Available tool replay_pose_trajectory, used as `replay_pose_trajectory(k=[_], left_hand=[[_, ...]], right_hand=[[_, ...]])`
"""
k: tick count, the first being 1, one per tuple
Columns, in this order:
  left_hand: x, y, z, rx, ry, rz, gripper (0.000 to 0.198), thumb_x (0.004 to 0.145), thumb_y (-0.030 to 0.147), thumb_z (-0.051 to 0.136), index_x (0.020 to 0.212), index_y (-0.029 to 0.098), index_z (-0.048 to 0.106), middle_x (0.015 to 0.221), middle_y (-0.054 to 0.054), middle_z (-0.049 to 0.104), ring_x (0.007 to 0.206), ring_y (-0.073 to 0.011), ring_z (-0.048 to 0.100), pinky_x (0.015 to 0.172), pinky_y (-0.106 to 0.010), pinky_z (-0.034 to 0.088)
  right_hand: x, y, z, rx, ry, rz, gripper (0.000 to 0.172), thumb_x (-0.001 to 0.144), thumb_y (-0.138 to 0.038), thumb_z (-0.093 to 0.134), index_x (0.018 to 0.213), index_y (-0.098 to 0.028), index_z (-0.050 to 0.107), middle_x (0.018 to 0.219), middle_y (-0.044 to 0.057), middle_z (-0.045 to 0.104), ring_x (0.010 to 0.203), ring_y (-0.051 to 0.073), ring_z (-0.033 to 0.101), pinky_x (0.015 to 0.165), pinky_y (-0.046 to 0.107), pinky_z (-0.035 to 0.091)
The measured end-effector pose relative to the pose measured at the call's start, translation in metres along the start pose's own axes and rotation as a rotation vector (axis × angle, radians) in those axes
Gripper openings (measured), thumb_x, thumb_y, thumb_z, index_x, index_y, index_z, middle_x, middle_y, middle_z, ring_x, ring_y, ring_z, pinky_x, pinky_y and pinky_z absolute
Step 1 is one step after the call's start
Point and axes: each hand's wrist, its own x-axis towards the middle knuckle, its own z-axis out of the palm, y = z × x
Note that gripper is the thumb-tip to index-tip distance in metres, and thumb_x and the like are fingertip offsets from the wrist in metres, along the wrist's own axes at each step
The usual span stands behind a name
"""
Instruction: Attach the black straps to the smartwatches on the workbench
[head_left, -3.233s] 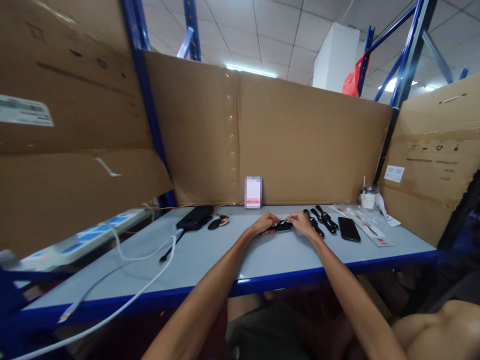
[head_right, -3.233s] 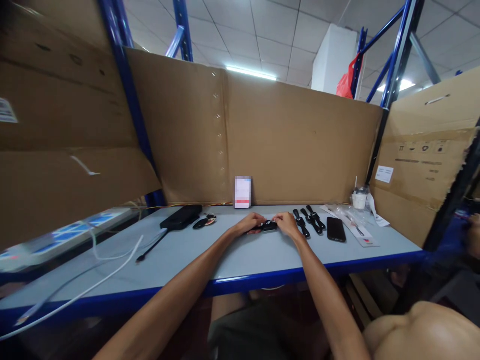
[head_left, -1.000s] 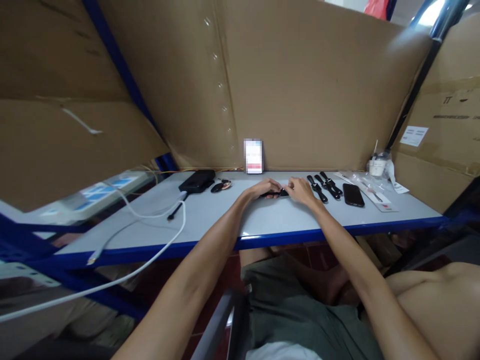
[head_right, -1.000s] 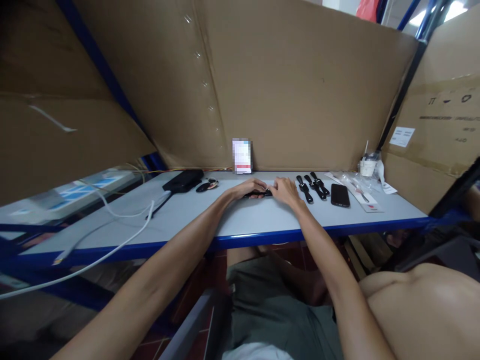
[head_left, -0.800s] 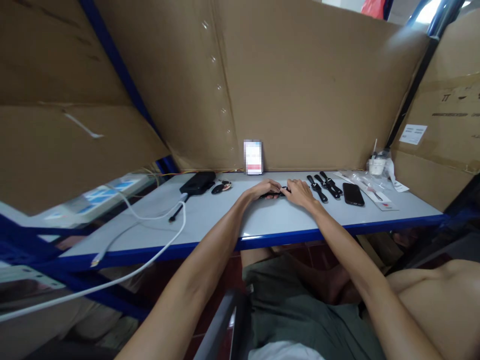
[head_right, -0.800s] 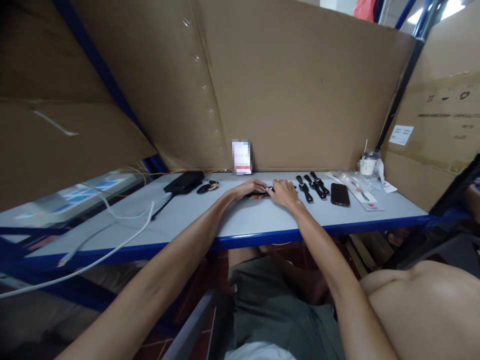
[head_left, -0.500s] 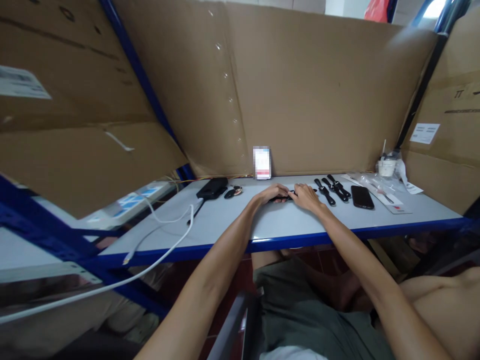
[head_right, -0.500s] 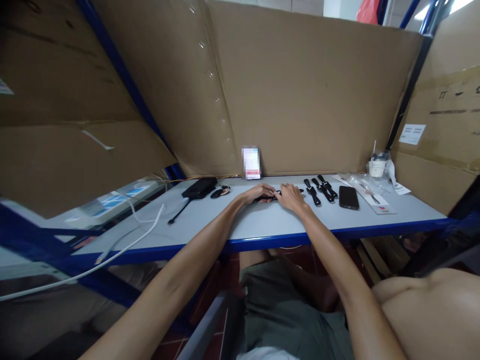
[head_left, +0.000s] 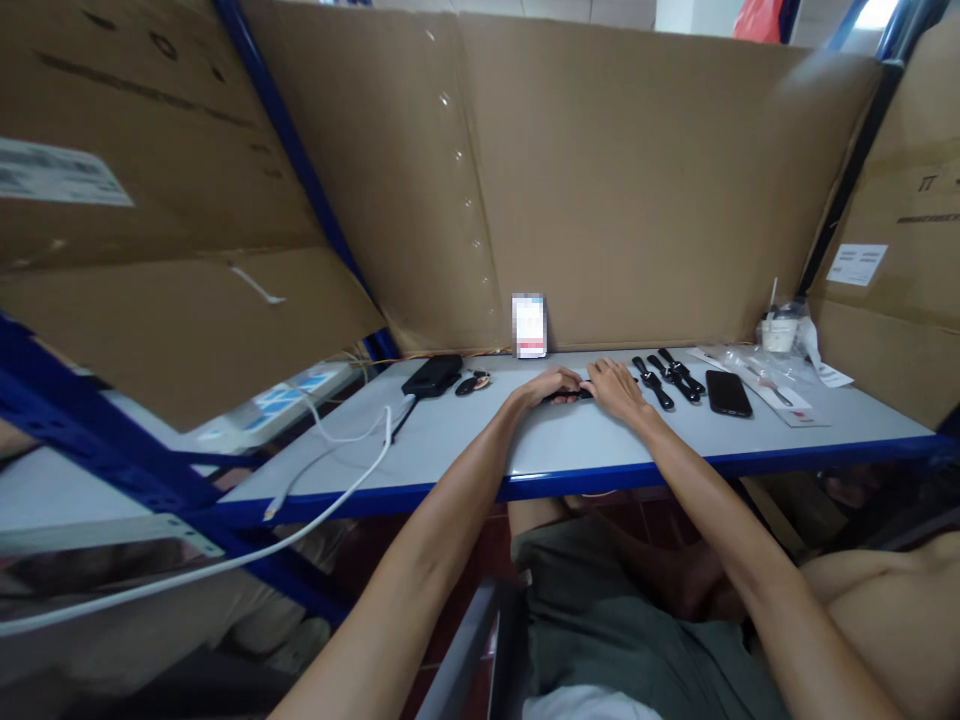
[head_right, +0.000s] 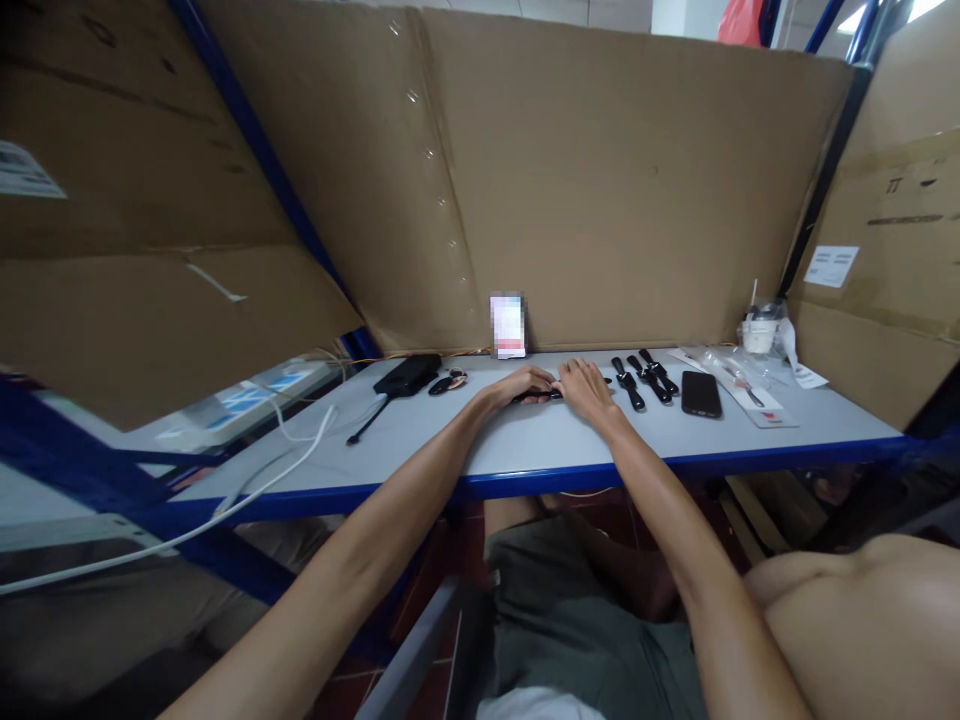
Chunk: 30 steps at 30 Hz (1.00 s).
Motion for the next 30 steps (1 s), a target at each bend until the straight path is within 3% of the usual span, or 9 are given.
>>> replay_pose_trajectory(k=[8,11,14,17,21,25,30], left_hand=[[0.003,-0.008,-0.002,0.030,0.018,-0.012,0.015,0.067,0.028,0.064,0.068,0.013,0.062,0.057,-0.003,0.061,0.040,-0.0066,0.038,0.042,-0.024,0.022],[0.004,-0.012,-0.004,0.025,0.020,-0.029,0.019,0.069,0.029,0.065,0.076,0.011,0.067,0.059,-0.003,0.062,0.040,-0.0061,0.038,0.041,-0.023,0.021],[0.003,-0.015,-0.004,0.002,0.037,-0.050,0.026,0.071,0.030,0.068,0.088,0.010,0.070,0.063,-0.002,0.065,0.043,-0.0065,0.041,0.042,-0.021,0.024],[0.004,-0.018,-0.002,-0.100,0.157,-0.075,0.032,0.072,0.029,0.071,0.097,0.008,0.071,0.072,-0.007,0.072,0.051,-0.0091,0.052,0.048,-0.021,0.035],[0.008,-0.021,0.002,-0.270,0.404,-0.046,0.037,0.075,0.034,0.075,0.102,0.009,0.071,0.093,-0.014,0.077,0.080,-0.0188,0.069,0.072,-0.028,0.053],[0.011,-0.026,0.000,-0.029,0.559,0.002,0.043,0.080,0.051,0.072,0.093,0.011,0.074,0.099,-0.014,0.077,0.096,-0.0237,0.068,0.083,-0.031,0.052],[0.009,-0.034,-0.004,0.319,0.723,-0.024,0.050,0.096,0.054,0.044,0.087,0.013,0.071,0.079,-0.011,0.073,0.077,-0.0225,0.066,0.075,-0.033,0.050]], right_hand=[[0.000,-0.015,-0.005,-0.006,-0.040,0.048,0.036,0.109,-0.021,0.040,0.127,-0.004,0.065,0.128,0.025,0.066,0.124,0.031,0.054,0.103,0.043,0.040],[0.000,-0.017,-0.001,0.027,-0.033,0.082,0.034,0.106,-0.017,0.042,0.129,-0.004,0.065,0.128,0.025,0.066,0.124,0.031,0.055,0.106,0.043,0.039],[-0.001,-0.014,0.004,0.053,0.010,0.117,0.037,0.108,-0.025,0.044,0.129,-0.003,0.065,0.126,0.026,0.067,0.124,0.032,0.055,0.107,0.045,0.039],[-0.002,-0.008,0.007,0.062,0.067,0.158,0.042,0.109,-0.033,0.042,0.130,-0.004,0.065,0.126,0.025,0.067,0.125,0.033,0.054,0.107,0.047,0.040],[-0.002,-0.001,0.008,0.076,0.087,0.232,0.041,0.109,-0.029,0.040,0.132,-0.006,0.065,0.130,0.024,0.066,0.126,0.033,0.054,0.107,0.047,0.040],[-0.002,0.005,0.009,0.095,0.026,0.290,0.039,0.104,-0.017,0.042,0.128,-0.004,0.068,0.130,0.025,0.066,0.125,0.034,0.055,0.107,0.046,0.040],[-0.005,0.008,0.007,0.100,-0.042,0.332,0.040,0.095,-0.007,0.044,0.123,-0.004,0.073,0.129,0.026,0.066,0.125,0.033,0.056,0.107,0.045,0.042]])
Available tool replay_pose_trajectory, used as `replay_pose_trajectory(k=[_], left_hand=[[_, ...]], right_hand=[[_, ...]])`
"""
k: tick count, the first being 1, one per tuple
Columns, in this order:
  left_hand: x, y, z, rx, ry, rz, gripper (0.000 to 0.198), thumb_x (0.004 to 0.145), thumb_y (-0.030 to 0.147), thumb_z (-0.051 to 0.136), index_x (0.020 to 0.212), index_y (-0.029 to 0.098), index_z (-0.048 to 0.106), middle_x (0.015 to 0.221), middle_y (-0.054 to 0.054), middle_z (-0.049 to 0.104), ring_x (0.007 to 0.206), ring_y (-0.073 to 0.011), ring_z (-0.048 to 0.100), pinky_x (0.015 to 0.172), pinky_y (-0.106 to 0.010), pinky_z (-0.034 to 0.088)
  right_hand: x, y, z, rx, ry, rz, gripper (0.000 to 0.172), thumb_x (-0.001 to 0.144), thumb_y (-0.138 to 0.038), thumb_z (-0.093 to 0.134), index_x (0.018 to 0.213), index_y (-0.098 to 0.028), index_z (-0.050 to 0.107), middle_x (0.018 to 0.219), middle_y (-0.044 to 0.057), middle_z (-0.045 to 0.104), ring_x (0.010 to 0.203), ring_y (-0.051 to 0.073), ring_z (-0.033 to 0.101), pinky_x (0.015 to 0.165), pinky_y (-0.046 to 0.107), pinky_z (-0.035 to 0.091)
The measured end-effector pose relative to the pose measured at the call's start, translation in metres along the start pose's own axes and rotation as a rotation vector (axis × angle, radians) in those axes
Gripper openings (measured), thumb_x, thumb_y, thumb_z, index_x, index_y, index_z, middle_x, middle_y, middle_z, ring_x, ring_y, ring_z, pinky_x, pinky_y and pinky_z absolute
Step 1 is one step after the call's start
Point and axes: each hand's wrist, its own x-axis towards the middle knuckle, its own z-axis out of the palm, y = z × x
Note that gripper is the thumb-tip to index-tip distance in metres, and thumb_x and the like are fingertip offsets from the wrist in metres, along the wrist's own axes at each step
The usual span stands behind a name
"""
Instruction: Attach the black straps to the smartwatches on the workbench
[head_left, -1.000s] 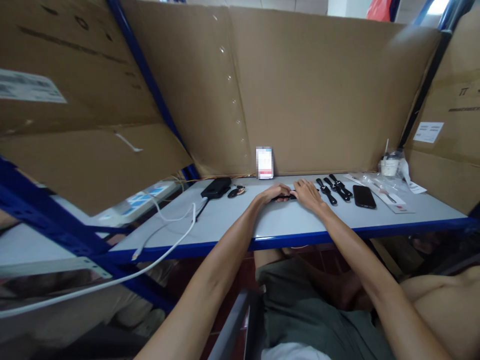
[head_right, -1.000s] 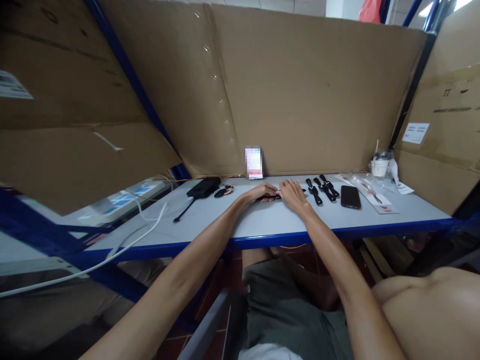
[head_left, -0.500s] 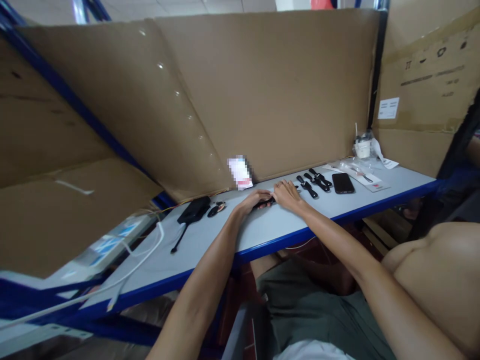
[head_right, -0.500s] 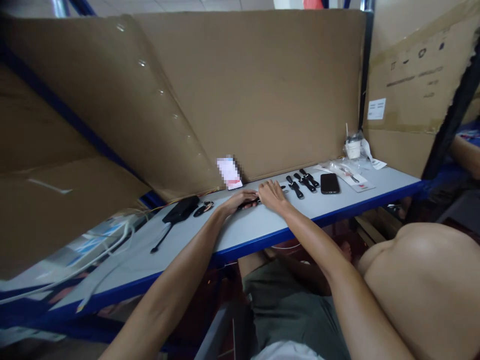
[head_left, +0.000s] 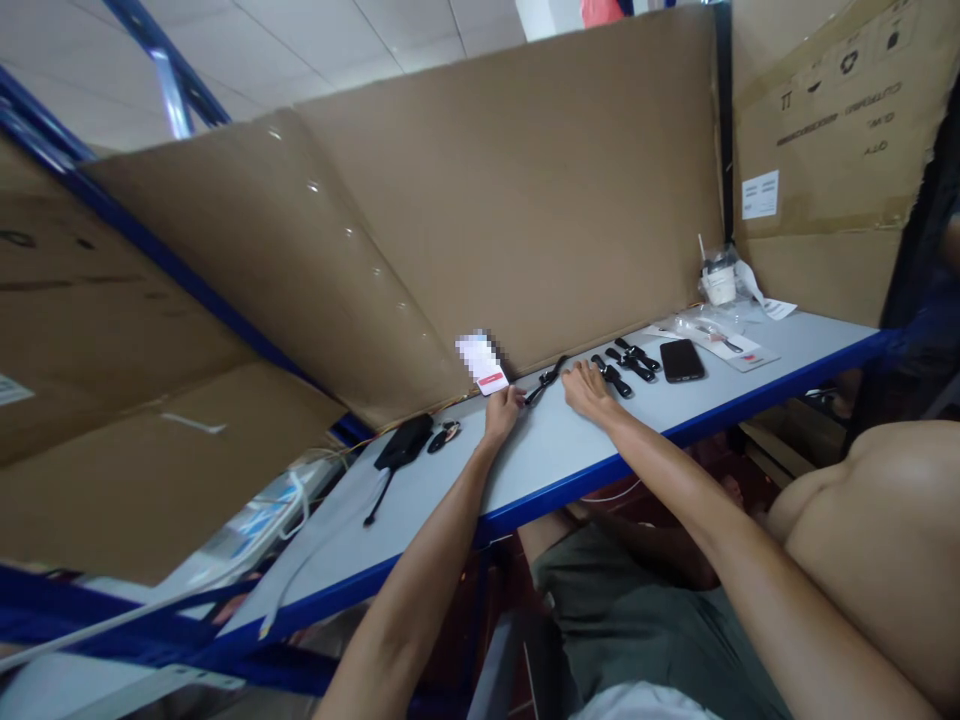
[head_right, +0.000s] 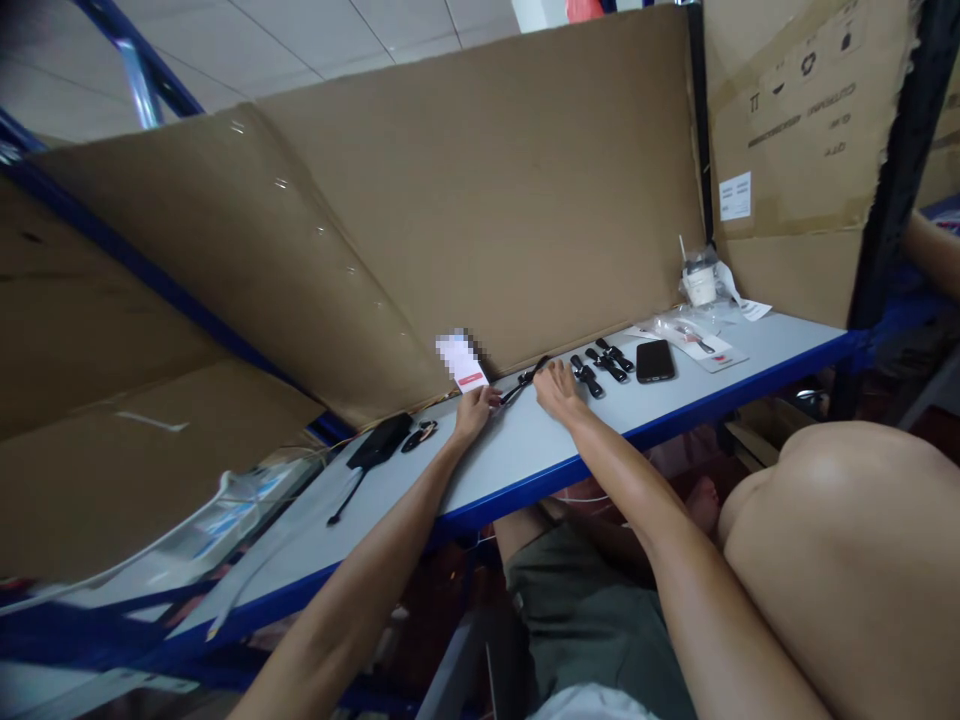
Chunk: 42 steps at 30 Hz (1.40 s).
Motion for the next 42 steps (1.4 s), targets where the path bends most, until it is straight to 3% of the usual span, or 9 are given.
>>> replay_pose_trajectory(k=[7,11,15,17,20,24,28,37,42], left_hand=[[-0.014,0.013,-0.004,0.258,0.168,0.250,0.045,0.105,0.043,0.031,0.098,0.019,0.068,0.073,-0.005,0.071,0.074,-0.0197,0.065,0.078,-0.030,0.046],[-0.037,0.045,-0.005,0.239,0.124,0.380,0.049,0.107,0.046,0.030,0.097,0.019,0.069,0.065,-0.002,0.068,0.064,-0.0177,0.062,0.072,-0.028,0.044],[-0.085,0.092,-0.011,0.217,0.088,0.686,0.053,0.107,0.044,0.034,0.067,0.020,0.059,0.056,-0.002,0.060,0.053,-0.0140,0.055,0.061,-0.027,0.039],[-0.117,0.117,-0.019,0.225,0.128,0.926,0.050,0.105,0.037,0.044,0.058,0.021,0.048,0.052,0.000,0.053,0.049,-0.0118,0.048,0.056,-0.027,0.033],[-0.162,0.152,-0.038,0.177,0.207,1.200,0.048,0.100,0.025,0.060,0.057,0.020,0.038,0.047,0.005,0.039,0.044,-0.0093,0.034,0.051,-0.027,0.025],[-0.204,0.183,-0.068,0.158,0.199,1.283,0.049,0.097,0.019,0.066,0.060,0.021,0.034,0.048,0.006,0.033,0.045,-0.0089,0.030,0.049,-0.029,0.021],[-0.227,0.197,-0.088,0.186,0.170,1.310,0.048,0.095,0.020,0.068,0.060,0.021,0.035,0.049,0.006,0.033,0.045,-0.0092,0.030,0.048,-0.031,0.021],[-0.246,0.213,-0.094,0.187,0.179,1.313,0.048,0.097,0.024,0.068,0.059,0.021,0.038,0.049,0.006,0.034,0.044,-0.0093,0.031,0.048,-0.032,0.023],[-0.246,0.213,-0.094,0.170,0.175,1.288,0.048,0.097,0.027,0.067,0.058,0.021,0.040,0.048,0.005,0.037,0.044,-0.0098,0.032,0.048,-0.032,0.023]], right_hand=[[-0.001,-0.004,-0.020,0.114,-0.042,0.040,0.036,0.096,-0.008,0.047,0.119,-0.004,0.075,0.127,0.028,0.068,0.125,0.031,0.060,0.103,0.038,0.045],[-0.012,-0.008,-0.044,0.510,0.102,0.153,0.029,0.102,-0.022,0.048,0.107,-0.015,0.076,0.109,0.016,0.077,0.107,0.025,0.070,0.089,0.031,0.050],[-0.067,-0.016,-0.064,1.168,0.326,0.076,0.037,0.106,-0.043,0.045,0.102,-0.017,0.070,0.080,0.004,0.073,0.073,0.016,0.068,0.071,0.026,0.052],[-0.105,-0.021,-0.073,1.464,0.258,-0.093,0.040,0.099,-0.055,0.056,0.106,-0.017,0.068,0.072,0.000,0.067,0.061,0.014,0.062,0.060,0.025,0.050],[-0.155,-0.030,-0.093,1.652,0.147,-0.247,0.044,0.083,-0.051,0.079,0.110,-0.019,0.066,0.072,-0.003,0.066,0.059,0.013,0.061,0.056,0.024,0.051],[-0.190,-0.045,-0.123,1.602,0.295,-0.278,0.030,0.082,-0.041,0.083,0.095,-0.020,0.068,0.076,-0.002,0.067,0.064,0.012,0.062,0.058,0.022,0.051],[-0.205,-0.056,-0.141,1.516,0.340,-0.359,0.023,0.085,-0.039,0.082,0.087,-0.021,0.068,0.074,-0.001,0.067,0.062,0.012,0.061,0.058,0.023,0.052],[-0.228,-0.057,-0.140,1.418,0.421,-0.432,0.020,0.085,-0.036,0.084,0.093,-0.023,0.071,0.072,0.000,0.069,0.061,0.014,0.060,0.058,0.026,0.053],[-0.225,-0.061,-0.137,1.387,0.549,-0.539,0.012,0.089,-0.030,0.080,0.096,-0.025,0.072,0.070,-0.001,0.070,0.059,0.014,0.061,0.055,0.026,0.053]])
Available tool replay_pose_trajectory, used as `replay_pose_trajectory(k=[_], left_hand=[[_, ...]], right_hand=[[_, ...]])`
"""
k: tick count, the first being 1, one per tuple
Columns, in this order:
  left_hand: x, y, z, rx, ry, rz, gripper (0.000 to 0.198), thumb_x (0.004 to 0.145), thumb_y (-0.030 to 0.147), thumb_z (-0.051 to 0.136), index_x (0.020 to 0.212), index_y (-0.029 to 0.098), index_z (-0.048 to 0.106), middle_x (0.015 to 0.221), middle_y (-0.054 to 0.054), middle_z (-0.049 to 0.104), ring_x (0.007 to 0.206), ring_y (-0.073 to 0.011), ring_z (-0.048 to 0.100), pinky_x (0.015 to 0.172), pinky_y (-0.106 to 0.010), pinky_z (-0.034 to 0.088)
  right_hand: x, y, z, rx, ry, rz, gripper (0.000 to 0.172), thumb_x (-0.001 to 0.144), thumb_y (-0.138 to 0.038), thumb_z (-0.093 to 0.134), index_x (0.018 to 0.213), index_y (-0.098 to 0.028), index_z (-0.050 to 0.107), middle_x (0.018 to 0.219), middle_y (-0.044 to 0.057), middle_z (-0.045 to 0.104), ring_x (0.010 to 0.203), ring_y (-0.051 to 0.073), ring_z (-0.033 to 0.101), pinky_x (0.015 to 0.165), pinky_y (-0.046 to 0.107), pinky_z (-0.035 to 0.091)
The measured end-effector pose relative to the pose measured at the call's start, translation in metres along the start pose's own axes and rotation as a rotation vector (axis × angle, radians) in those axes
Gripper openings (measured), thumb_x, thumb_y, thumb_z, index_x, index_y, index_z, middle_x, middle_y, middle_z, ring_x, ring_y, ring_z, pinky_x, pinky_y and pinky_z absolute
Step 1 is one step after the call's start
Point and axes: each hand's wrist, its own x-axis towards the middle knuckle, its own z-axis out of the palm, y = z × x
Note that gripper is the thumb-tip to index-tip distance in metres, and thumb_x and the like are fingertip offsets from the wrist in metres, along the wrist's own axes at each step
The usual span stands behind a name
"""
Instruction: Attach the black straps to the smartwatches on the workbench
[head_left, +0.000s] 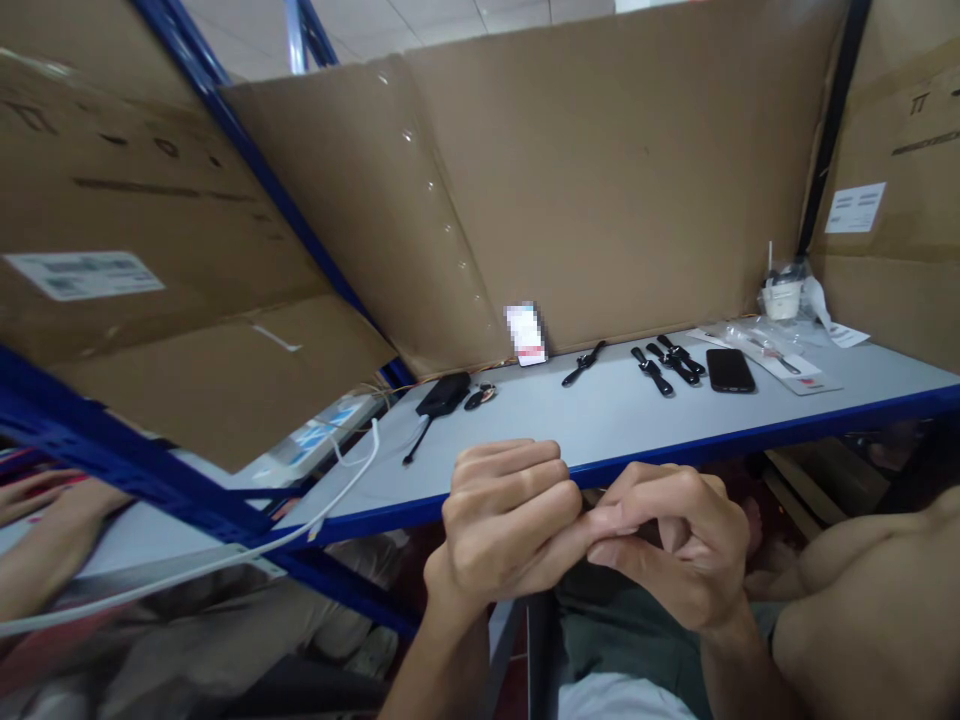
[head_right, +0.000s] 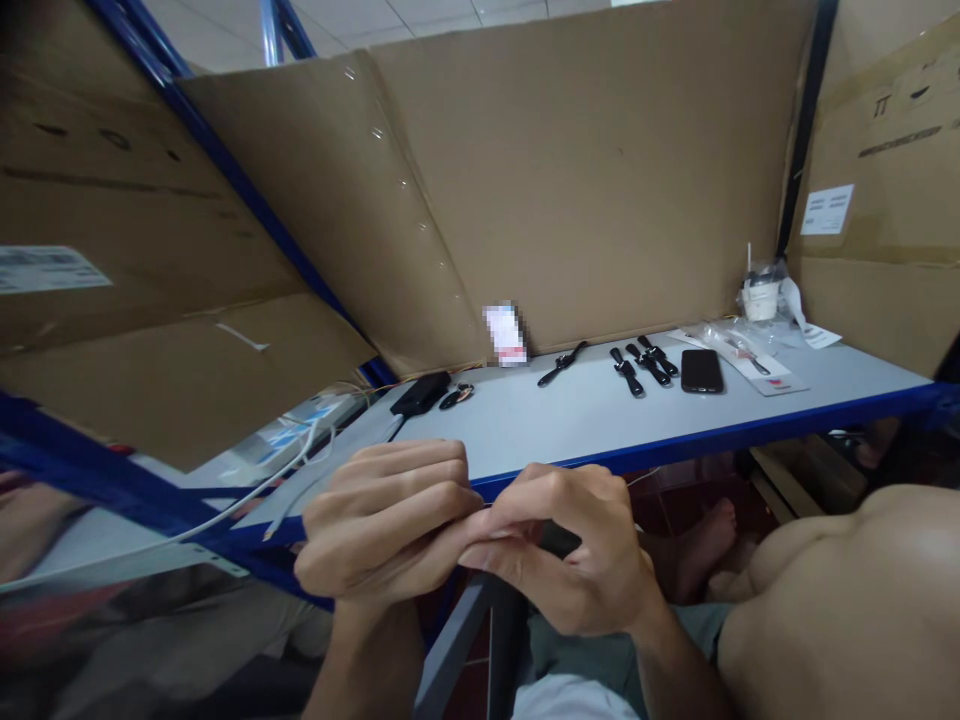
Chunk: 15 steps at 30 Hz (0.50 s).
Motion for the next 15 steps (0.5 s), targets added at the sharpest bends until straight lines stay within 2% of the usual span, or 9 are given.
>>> replay_pose_trajectory(k=[5,15], left_hand=[[-0.0023,-0.0013,-0.0008,0.009,-0.033,0.006,0.048,0.099,0.027,0.064,0.059,0.021,0.039,0.049,0.005,0.035,0.044,-0.0098,0.032,0.048,-0.032,0.024],[-0.0003,-0.0010,-0.0024,0.002,-0.049,0.017,0.051,0.099,0.030,0.066,0.058,0.021,0.037,0.048,0.006,0.034,0.044,-0.0096,0.031,0.048,-0.032,0.024]], right_hand=[[0.0043,-0.0002,-0.0008,-0.045,-0.031,-0.068,0.008,0.091,-0.029,0.077,0.098,-0.026,0.075,0.074,0.000,0.073,0.058,0.014,0.062,0.057,0.026,0.053],[0.0000,-0.0079,-0.0008,-0.085,0.035,0.044,0.012,0.089,-0.034,0.079,0.098,-0.025,0.076,0.072,-0.001,0.072,0.054,0.013,0.058,0.063,0.028,0.057]])
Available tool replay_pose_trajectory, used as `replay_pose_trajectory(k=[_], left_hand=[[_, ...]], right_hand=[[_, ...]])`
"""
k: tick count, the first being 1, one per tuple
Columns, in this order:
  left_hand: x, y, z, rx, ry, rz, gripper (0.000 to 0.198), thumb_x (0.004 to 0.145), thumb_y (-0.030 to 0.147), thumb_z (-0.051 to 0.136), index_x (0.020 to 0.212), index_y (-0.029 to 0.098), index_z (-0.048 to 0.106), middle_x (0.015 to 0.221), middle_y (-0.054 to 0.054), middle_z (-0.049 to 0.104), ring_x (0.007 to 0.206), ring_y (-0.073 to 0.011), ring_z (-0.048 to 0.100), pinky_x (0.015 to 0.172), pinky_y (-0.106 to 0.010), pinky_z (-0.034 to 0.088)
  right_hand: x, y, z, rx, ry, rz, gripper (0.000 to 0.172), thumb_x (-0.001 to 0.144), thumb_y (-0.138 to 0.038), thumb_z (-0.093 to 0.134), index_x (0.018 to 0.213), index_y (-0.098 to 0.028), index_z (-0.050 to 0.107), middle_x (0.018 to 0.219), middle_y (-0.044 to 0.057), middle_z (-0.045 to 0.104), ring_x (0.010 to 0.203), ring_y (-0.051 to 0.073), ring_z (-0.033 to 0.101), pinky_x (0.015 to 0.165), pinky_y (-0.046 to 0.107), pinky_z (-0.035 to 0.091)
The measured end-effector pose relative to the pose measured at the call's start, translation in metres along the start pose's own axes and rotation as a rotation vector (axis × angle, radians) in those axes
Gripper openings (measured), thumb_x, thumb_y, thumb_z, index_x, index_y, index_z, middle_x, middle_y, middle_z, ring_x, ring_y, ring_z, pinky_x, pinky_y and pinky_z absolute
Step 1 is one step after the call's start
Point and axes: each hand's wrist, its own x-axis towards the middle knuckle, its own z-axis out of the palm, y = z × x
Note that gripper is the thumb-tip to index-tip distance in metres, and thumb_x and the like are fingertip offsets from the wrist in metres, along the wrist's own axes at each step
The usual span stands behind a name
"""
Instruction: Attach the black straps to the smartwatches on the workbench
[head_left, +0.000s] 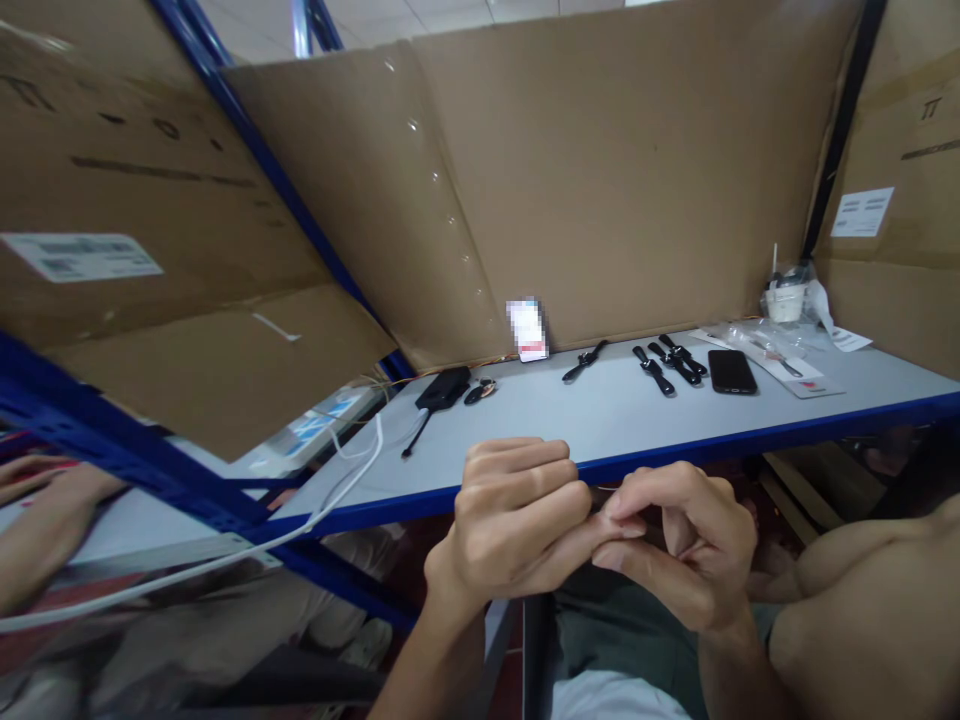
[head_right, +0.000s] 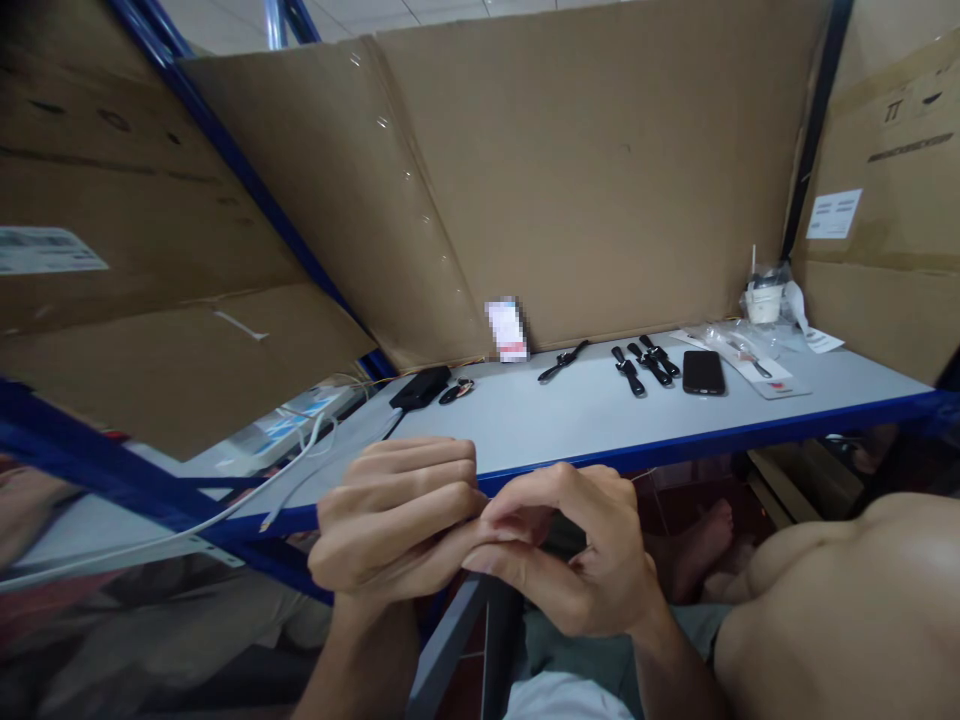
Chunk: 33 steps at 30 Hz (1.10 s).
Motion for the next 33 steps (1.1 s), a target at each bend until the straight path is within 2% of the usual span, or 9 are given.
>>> replay_pose_trajectory(k=[9,13,19,24,33], left_hand=[[0.000,-0.001,0.002,0.011,0.012,-0.027,0.052,0.098,0.026,0.067,0.057,0.020,0.036,0.048,0.006,0.035,0.044,-0.0091,0.031,0.048,-0.032,0.024],[-0.002,-0.003,0.002,0.016,0.008,-0.030,0.051,0.099,0.023,0.065,0.057,0.020,0.035,0.048,0.006,0.035,0.045,-0.0091,0.031,0.048,-0.031,0.024],[-0.006,-0.004,-0.001,0.028,-0.067,-0.064,0.051,0.099,0.027,0.063,0.058,0.021,0.035,0.048,0.005,0.034,0.045,-0.0095,0.032,0.049,-0.031,0.026],[-0.007,-0.004,-0.001,-0.006,-0.088,-0.070,0.050,0.100,0.022,0.060,0.058,0.021,0.034,0.048,0.005,0.035,0.045,-0.0099,0.031,0.049,-0.031,0.026],[-0.006,-0.003,-0.002,-0.047,-0.105,-0.084,0.046,0.100,0.017,0.057,0.059,0.021,0.035,0.049,0.005,0.036,0.045,-0.0107,0.031,0.049,-0.032,0.024]], right_hand=[[-0.008,0.010,0.002,0.033,0.026,0.063,0.018,0.086,-0.032,0.082,0.096,-0.024,0.070,0.074,0.001,0.071,0.061,0.016,0.064,0.058,0.029,0.056],[-0.006,0.014,0.003,0.042,0.001,0.012,0.014,0.088,-0.029,0.079,0.096,-0.025,0.068,0.071,0.000,0.069,0.061,0.016,0.065,0.058,0.029,0.055],[0.002,0.012,0.003,0.035,-0.010,-0.096,0.010,0.090,-0.022,0.076,0.094,-0.025,0.067,0.069,-0.002,0.068,0.058,0.014,0.062,0.055,0.025,0.051],[0.002,0.011,0.002,0.005,-0.015,-0.103,0.008,0.091,-0.024,0.074,0.090,-0.025,0.066,0.066,-0.002,0.066,0.057,0.014,0.062,0.055,0.025,0.051],[0.007,0.006,0.001,-0.024,-0.017,-0.141,0.004,0.093,-0.021,0.070,0.094,-0.025,0.070,0.068,-0.003,0.069,0.058,0.013,0.064,0.056,0.024,0.052]])
